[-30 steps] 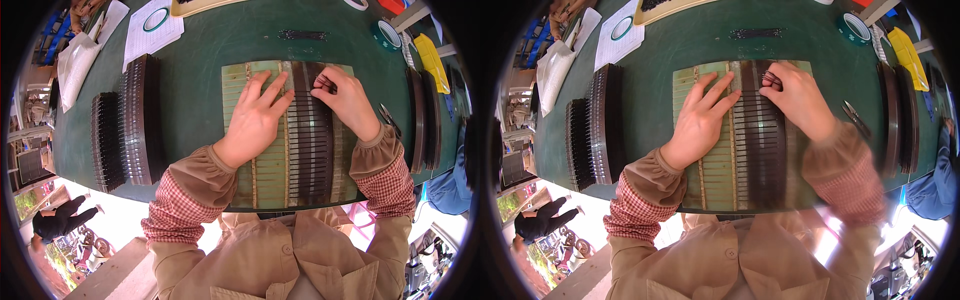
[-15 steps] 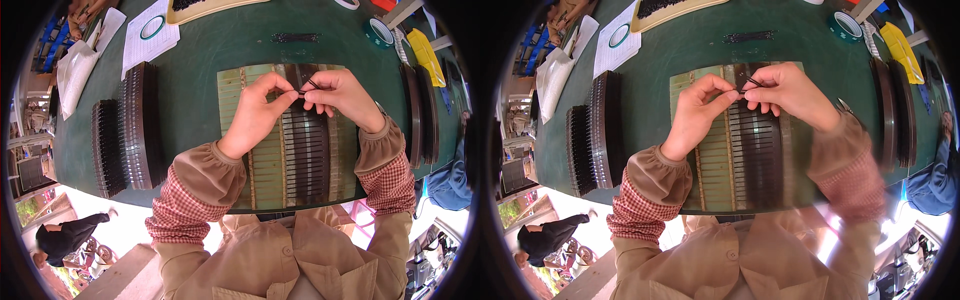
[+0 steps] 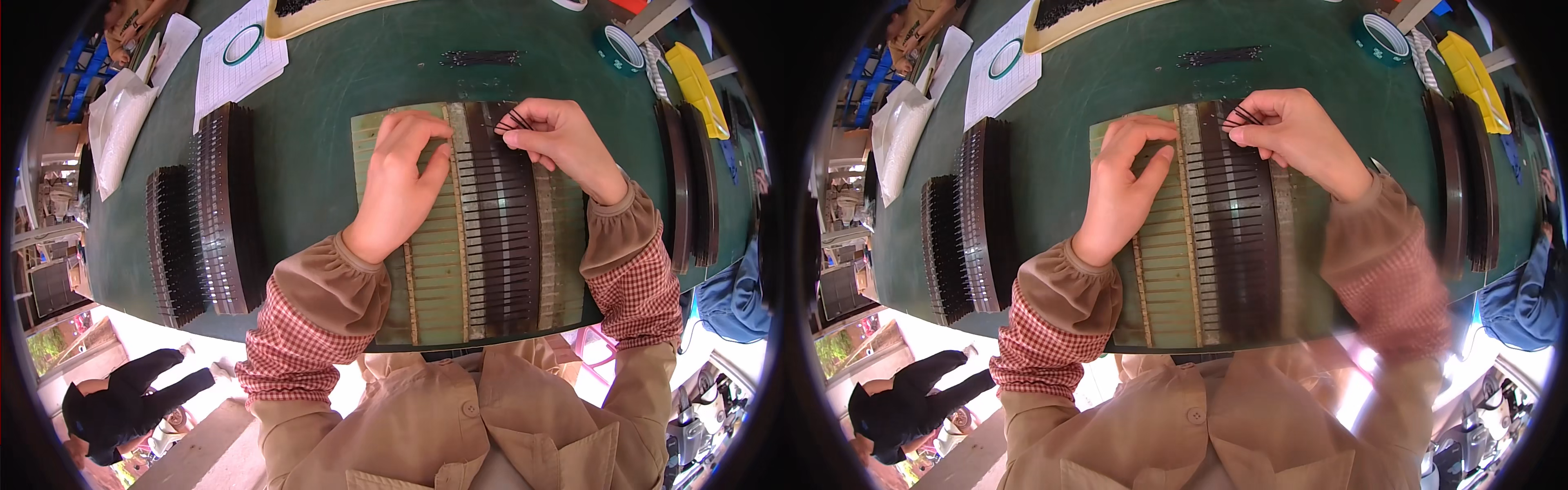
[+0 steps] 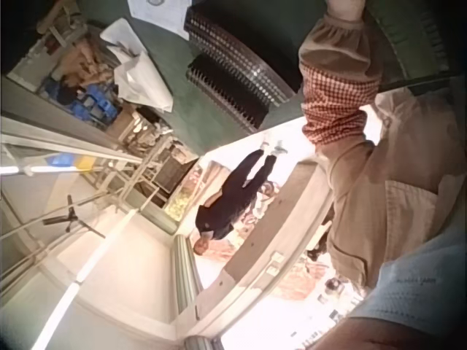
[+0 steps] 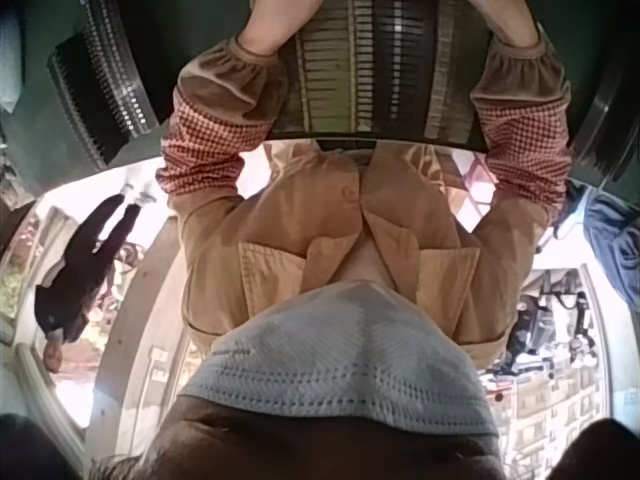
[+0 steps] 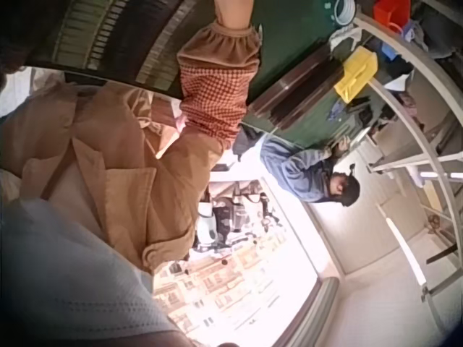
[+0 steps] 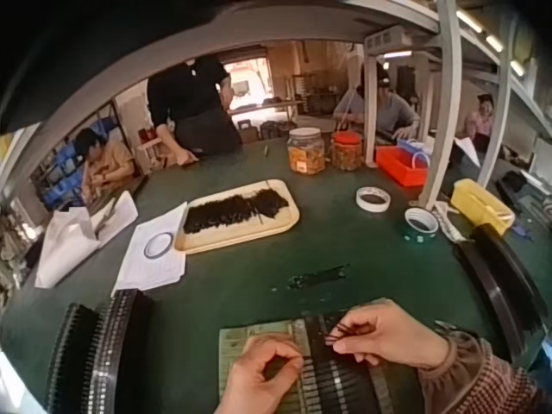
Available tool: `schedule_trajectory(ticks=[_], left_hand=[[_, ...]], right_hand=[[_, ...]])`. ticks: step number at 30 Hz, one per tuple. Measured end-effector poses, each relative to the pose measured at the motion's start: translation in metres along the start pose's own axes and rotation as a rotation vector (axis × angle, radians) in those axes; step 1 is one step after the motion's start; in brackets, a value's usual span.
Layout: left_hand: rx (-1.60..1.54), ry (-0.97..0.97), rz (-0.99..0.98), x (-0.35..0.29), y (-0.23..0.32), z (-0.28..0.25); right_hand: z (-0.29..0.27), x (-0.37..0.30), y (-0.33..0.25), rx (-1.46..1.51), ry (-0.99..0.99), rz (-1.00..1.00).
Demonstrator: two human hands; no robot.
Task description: Assembling electronic components by manually inserting small pins into a strip template.
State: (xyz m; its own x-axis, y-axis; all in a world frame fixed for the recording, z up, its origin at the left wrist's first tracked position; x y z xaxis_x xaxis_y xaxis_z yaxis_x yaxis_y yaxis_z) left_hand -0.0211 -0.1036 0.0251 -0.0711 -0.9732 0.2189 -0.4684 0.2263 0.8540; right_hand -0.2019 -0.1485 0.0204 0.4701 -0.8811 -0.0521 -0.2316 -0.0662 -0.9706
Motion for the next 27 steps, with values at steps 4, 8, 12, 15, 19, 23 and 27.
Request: schedule_trajectory(ticks=[4, 8, 12, 15, 19, 23, 27], left_hand=[[0.138, 0.017, 0.038, -0.006, 0.001, -0.002], [0.133, 0.016, 0.029, -0.006, -0.002, -0.001], [0.141, 0.022, 0.028, -0.006, -0.002, -0.001], [0.142, 0.023, 0.030, -0.006, -0.003, -0.001], [0.142, 0.021, 0.038, -0.006, -0.002, -0.001], [0.186, 0.006, 0.087, -0.008, 0.001, 0.004], [0.491, -0.034, 0.231, -0.016, 0.010, 0.016]], right_hand=[[0.000, 0.007, 0.008, -0.139, -0.001, -0.079], [0.004, 0.008, 0.009, -0.145, 0.013, -0.125], [0.007, 0.011, 0.010, -0.195, 0.024, -0.232], [0.007, 0.010, 0.006, -0.257, 0.025, -0.264], [0.010, 0.010, 0.000, -0.298, 0.015, -0.291], [0.012, 0.008, -0.001, -0.356, 0.055, -0.330], [0.015, 0.006, -0.007, -0.525, 0.100, -0.453]])
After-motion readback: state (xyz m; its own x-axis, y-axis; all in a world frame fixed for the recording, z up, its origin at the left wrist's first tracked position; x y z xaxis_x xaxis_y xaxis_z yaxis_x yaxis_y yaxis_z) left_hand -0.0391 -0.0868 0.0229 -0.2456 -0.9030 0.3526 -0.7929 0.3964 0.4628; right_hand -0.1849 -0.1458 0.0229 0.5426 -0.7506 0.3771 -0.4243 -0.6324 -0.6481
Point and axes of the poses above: each hand's wrist, its own x-axis towards the middle knuckle, its own z-axis out of the palm, y = z × x, the point moved 6 cm from there along x, towards the middle knuckle, and after that the axes turned 14 degrees about -z, right-handed, at the moved point
